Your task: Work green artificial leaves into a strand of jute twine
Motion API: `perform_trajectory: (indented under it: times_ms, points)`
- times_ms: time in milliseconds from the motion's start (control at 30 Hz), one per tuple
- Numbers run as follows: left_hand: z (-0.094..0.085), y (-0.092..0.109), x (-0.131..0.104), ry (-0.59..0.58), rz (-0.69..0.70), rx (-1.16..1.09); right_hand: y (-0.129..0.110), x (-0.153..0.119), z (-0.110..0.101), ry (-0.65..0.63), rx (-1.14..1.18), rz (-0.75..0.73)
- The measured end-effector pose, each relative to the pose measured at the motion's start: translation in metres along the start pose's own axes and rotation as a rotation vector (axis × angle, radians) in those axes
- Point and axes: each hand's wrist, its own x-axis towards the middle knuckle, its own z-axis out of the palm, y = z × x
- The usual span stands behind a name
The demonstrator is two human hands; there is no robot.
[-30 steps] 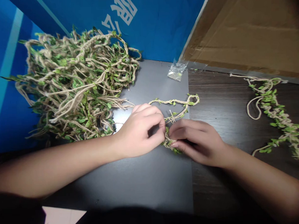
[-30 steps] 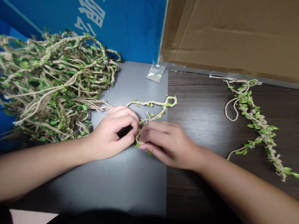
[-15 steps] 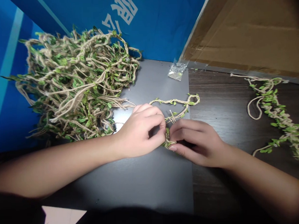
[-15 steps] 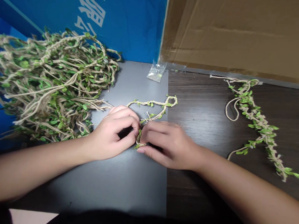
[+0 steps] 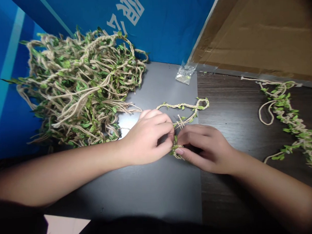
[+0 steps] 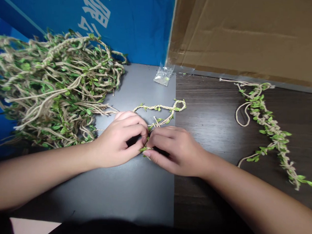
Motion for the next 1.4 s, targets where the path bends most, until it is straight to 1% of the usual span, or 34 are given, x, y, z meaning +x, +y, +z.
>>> perform_trajectory:
  times_ms: [1400]
  points:
    - [0.0021, -0.0026, -0.0011, -0.017, 0.026, 0.042, 0.0008, -0.0002, 0.0007, -0.051, -0.005, 0.041]
